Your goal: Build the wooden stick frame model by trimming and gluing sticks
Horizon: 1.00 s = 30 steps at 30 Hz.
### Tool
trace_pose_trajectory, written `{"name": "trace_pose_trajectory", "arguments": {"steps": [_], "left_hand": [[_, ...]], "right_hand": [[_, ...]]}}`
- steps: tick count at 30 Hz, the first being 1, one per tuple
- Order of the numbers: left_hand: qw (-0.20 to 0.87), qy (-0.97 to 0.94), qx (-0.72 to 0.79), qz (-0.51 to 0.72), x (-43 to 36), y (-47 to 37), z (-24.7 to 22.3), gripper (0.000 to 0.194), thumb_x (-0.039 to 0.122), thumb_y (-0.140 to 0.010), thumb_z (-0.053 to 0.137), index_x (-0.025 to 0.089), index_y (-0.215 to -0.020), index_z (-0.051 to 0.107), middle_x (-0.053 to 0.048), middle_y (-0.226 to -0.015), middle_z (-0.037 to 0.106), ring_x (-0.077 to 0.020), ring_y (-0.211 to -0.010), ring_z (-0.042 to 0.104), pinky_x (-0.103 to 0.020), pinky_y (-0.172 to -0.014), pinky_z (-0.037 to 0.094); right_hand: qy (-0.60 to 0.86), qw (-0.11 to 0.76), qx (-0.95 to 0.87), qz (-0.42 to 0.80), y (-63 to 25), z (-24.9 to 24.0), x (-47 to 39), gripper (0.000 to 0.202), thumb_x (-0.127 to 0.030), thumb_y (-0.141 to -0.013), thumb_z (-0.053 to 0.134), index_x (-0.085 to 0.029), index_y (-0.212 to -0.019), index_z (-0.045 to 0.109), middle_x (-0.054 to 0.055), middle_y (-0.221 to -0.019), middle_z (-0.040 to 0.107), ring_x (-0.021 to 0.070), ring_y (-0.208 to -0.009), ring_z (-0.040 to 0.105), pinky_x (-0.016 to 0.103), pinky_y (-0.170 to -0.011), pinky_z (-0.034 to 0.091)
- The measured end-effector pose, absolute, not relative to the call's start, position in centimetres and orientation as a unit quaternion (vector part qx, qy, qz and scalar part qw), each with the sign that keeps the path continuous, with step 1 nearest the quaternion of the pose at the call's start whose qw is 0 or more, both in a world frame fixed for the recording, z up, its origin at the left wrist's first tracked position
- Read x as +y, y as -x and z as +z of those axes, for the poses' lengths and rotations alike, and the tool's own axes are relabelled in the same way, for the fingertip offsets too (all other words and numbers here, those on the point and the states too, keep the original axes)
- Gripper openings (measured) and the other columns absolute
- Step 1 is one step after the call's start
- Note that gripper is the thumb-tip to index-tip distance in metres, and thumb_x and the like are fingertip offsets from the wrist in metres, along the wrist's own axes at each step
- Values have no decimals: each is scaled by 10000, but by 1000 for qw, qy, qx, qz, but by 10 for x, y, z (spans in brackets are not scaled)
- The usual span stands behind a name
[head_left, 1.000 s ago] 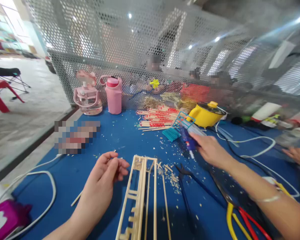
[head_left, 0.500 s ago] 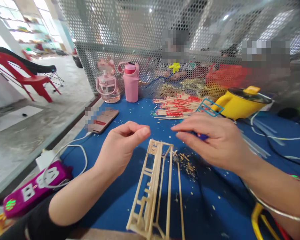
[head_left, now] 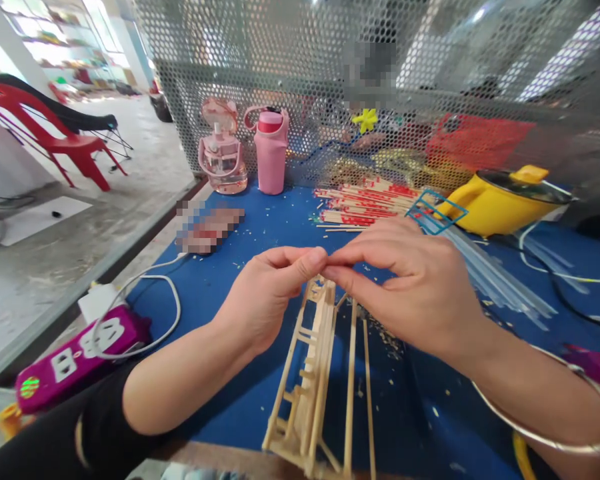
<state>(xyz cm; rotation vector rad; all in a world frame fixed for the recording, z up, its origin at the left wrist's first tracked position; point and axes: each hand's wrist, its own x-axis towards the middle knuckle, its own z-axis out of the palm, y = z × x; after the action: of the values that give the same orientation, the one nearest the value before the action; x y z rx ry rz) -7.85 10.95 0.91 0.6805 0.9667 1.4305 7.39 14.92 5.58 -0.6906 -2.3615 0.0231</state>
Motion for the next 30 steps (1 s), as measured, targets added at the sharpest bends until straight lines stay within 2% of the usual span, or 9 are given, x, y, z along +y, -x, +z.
{"name": "trace_pose_trajectory", "arguments": {"steps": [4,7,10,14,18,30], "left_hand": [[601,-301,409,617,106,77,6,189,327,-635,793,161,-661,706,28,-616,609,-43,-526,423,-193,-522,338],[566,-327,425,627,106,83,0,250,364,-695,743,180,-862,715,32,-657,583,-56,-554,449,-201,-557,378],[509,-341,464,640,108,91,-10,301,368,-778,659,209,-1033,651,38,-697,548,-63,-592,468,-190,-563,395],[523,-346,499,598,108,94,-19,249,280,-731,692,173,-950,638,18,-739,589,-84,-639,533,-196,-598,439],[564,-349,502,555,106,91,-20,228,292,-700,712,138,-864,678,-12,-704,651,-97,-614,562,-211,-609,454],[595,-324,483,554,106,88,-26,195,270,-659,767,141,-788,698,-5,-648,661,-78,-574,554,-176,-541,439]], "right_hand": [[269,342,-900,18,-73,47,146,109,-221,-819,620,-214,-723,670,-5,-694,694,152,-698,615,332,-742,439],[280,330,-901,26,-78,42,149,112,-215,-825,609,-214,-726,660,-4,-695,692,152,-696,610,329,-745,428],[293,293,-910,26,-87,36,153,109,-223,-818,618,-215,-719,663,-5,-679,689,157,-687,604,331,-736,408],[297,222,-928,36,-92,34,156,129,-219,-828,598,-210,-730,681,-1,-690,696,156,-686,594,344,-755,372],[286,177,-941,20,-87,37,157,174,-236,-854,562,-204,-741,690,12,-700,692,161,-703,584,356,-775,346],[258,161,-952,-29,-71,45,161,248,-179,-816,532,-195,-587,627,-4,-569,608,148,-639,536,357,-793,333]]}}
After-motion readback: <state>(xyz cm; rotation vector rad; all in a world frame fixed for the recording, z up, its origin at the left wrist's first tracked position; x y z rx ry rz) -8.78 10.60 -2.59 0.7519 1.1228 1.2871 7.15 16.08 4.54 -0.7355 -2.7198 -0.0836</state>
